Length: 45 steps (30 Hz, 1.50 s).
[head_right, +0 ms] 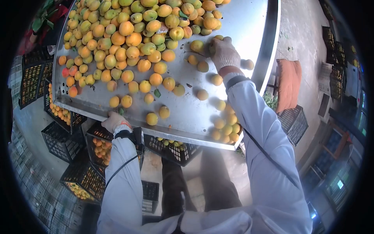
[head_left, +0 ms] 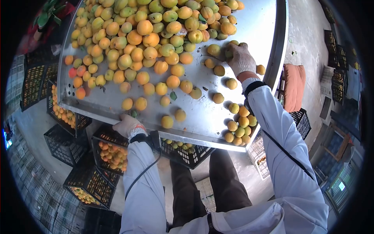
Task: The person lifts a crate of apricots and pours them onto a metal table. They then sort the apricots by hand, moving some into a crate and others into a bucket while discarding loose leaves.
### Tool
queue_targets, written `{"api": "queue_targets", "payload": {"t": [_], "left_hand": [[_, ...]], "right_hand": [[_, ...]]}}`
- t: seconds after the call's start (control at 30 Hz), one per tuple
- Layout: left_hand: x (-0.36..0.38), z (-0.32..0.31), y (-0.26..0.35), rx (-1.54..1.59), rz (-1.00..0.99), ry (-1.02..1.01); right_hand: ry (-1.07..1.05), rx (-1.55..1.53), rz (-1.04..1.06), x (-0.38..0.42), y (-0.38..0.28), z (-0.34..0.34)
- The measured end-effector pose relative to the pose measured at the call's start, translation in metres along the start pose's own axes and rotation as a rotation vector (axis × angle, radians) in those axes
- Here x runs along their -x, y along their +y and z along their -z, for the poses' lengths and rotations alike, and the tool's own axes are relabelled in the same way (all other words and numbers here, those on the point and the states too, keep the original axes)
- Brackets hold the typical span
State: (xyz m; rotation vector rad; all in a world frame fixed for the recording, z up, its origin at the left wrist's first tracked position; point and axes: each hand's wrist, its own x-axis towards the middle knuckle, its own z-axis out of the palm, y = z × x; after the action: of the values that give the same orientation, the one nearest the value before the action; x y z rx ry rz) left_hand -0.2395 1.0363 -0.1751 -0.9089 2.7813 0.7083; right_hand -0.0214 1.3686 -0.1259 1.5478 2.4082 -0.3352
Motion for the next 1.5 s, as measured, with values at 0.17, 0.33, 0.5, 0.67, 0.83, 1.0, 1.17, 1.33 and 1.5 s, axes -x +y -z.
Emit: {"api": "queue_targets", "payload": {"t": [0.17,0.33,0.5,0.67,0.83,1.0,1.17,1.33,1.5], "left_hand": [[-0.009,-0.004,-0.006,0.026,0.000,-0.015],[-0.006,0.002,-0.007,0.059,-0.013,-0.069],[-0.025,0.016,-0.036,0.139,-0.270,-0.299],[-0.005,0.071,-0.077,0.051,-0.623,-0.543],[0.015,0.085,-0.121,0.002,-0.890,-0.502],[0.007,0.054,-0.083,0.314,-0.480,-0.648],[0.000,0.033,-0.024,0.010,-0.045,-0.542],[0.016,0.001,-0.029,0.009,-0.030,-0.192],[0.029,0.003,-0.027,0.020,-0.087,-0.093]], "right_hand": [[-0.035,-0.233,-0.135,0.021,0.008,-0.001],[-0.038,-0.701,-0.045,0.124,-0.006,0.002],[-0.284,-0.721,0.285,0.259,-0.042,-0.018],[-0.380,-0.715,0.399,0.325,-0.061,-0.062],[-0.445,-0.650,0.262,0.317,-0.040,-0.050],[-0.113,-0.740,0.042,0.251,0.006,-0.036],[0.005,-0.737,-0.185,0.177,0.044,-0.021],[0.128,-0.546,-0.052,0.118,0.028,-0.015],[0.013,-0.382,0.061,0.070,-0.014,-0.022]]}}
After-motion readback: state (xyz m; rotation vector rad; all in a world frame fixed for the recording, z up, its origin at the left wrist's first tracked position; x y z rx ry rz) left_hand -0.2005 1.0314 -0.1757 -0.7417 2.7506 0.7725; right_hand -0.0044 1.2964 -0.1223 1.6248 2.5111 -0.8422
